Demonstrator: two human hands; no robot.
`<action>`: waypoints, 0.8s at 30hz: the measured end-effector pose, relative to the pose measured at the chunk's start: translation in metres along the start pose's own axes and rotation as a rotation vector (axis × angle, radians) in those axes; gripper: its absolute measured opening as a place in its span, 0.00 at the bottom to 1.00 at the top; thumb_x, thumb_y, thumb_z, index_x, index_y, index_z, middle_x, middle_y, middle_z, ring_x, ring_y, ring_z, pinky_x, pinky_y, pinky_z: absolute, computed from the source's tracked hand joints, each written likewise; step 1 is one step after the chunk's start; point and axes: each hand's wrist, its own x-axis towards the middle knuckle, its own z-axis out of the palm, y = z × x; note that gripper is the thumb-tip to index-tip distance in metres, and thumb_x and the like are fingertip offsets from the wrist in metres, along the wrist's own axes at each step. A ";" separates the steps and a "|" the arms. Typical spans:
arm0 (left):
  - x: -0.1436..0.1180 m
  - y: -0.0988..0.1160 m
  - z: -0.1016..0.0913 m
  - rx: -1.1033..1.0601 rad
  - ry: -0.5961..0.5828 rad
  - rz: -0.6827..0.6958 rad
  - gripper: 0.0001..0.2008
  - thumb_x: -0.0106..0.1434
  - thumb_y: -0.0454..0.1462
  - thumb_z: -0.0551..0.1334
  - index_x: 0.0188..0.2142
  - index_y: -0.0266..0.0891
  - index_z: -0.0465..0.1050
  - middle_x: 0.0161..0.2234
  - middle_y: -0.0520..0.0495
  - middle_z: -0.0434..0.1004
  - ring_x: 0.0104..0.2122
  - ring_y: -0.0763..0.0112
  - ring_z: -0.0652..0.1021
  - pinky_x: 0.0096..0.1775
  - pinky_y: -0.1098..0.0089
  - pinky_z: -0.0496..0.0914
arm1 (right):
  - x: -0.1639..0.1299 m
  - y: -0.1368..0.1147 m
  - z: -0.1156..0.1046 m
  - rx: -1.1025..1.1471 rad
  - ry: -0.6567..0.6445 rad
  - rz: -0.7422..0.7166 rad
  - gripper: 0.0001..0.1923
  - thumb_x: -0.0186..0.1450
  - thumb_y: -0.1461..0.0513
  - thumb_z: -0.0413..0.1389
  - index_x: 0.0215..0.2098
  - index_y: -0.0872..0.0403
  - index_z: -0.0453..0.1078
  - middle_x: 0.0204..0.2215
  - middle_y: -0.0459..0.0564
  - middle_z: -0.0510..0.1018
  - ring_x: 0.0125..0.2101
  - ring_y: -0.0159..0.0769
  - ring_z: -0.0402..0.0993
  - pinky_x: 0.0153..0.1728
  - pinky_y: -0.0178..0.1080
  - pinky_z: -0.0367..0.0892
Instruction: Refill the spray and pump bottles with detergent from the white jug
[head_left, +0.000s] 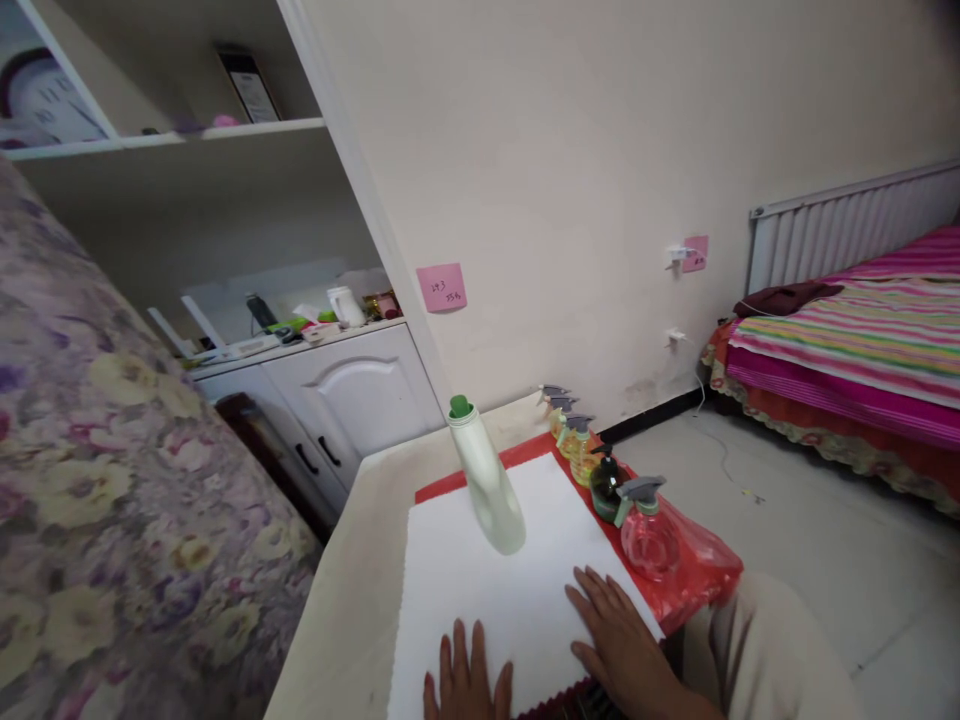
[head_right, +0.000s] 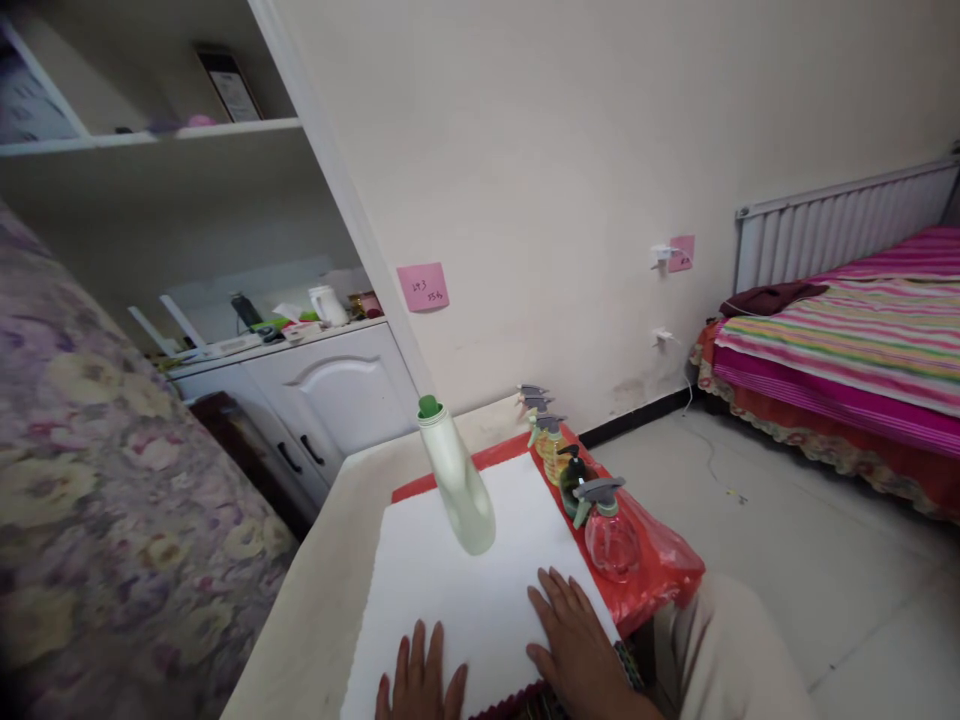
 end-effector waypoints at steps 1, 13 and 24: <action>-0.001 0.000 0.001 -0.008 0.005 0.005 0.22 0.66 0.43 0.51 0.57 0.45 0.67 0.60 0.41 0.65 0.59 0.50 0.67 0.55 0.46 0.60 | 0.000 0.000 0.000 0.000 0.004 0.000 0.30 0.67 0.55 0.50 0.66 0.46 0.51 0.66 0.51 0.55 0.64 0.46 0.51 0.62 0.50 0.51; -0.009 0.007 -0.009 -0.010 0.024 -0.003 0.23 0.66 0.43 0.52 0.59 0.44 0.65 0.62 0.42 0.63 0.61 0.51 0.62 0.58 0.46 0.54 | -0.005 0.002 0.007 -0.032 0.021 -0.019 0.28 0.68 0.52 0.49 0.65 0.47 0.53 0.65 0.52 0.58 0.63 0.46 0.54 0.61 0.51 0.52; -0.007 0.006 -0.016 0.032 0.042 0.038 0.23 0.66 0.43 0.51 0.59 0.43 0.65 0.60 0.41 0.65 0.59 0.51 0.65 0.55 0.46 0.59 | -0.004 0.002 0.006 -0.068 -0.027 -0.016 0.28 0.69 0.49 0.46 0.65 0.48 0.54 0.65 0.52 0.57 0.64 0.46 0.52 0.61 0.51 0.51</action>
